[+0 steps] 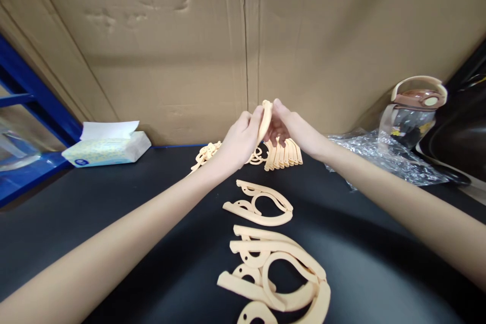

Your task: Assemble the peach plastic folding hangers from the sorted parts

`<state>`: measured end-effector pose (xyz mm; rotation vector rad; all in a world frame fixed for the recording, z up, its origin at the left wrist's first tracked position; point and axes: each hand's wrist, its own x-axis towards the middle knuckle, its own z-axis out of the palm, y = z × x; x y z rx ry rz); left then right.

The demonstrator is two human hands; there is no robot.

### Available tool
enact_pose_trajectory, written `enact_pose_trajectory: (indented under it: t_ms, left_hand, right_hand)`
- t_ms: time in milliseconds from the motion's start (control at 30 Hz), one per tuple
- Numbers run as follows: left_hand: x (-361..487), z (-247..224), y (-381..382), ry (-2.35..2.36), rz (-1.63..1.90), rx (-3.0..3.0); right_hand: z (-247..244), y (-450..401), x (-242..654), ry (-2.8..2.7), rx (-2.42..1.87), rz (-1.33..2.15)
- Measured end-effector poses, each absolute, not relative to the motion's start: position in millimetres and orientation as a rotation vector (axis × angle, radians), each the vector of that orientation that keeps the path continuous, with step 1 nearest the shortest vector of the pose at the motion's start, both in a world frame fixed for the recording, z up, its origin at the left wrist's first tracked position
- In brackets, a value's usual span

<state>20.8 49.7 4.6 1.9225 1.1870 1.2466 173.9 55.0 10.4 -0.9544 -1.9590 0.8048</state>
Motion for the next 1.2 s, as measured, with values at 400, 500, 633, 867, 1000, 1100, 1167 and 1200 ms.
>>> enact_pose_trajectory:
  t_ms: [400, 500, 633, 867, 1000, 1100, 1167, 1200]
  left_hand:
    - [-0.3, 25.2, 42.4, 1.062, 1.343, 1.888]
    - [-6.6, 24.4, 48.9, 1.103, 1.368, 1.910]
    - [-9.9, 20.9, 53.2, 1.102, 1.320, 1.916]
    - [-7.8, 20.0, 49.5, 1.068, 1.170, 1.945]
    - [-2.9, 19.3, 45.6, 0.998, 1.129, 1.949]
    - [2.9, 17.2, 40.6, 0.898, 1.072, 1.885]
    - [7.0, 15.3, 37.4, 0.886, 1.031, 1.829]
    - [8.8, 14.5, 36.1, 0.898, 1.008, 1.802]
  right_hand:
    - [16.7, 50.6, 176.6, -1.709, -0.892, 0.695]
    - [21.0, 55.1, 185.5, -1.807, -0.897, 0.622]
    - [23.4, 56.1, 189.2, -1.818, -0.995, 0.645]
    - [19.9, 54.0, 184.6, -1.820, -0.955, 0.557]
    - [20.9, 41.3, 182.0, -2.040, -1.194, -0.157]
    - [19.6, 35.1, 179.4, -2.217, -1.488, -0.657]
    - [17.5, 34.5, 177.6, -2.301, -1.584, -0.779]
    - [16.4, 34.9, 176.8, -2.320, -1.600, -0.805]
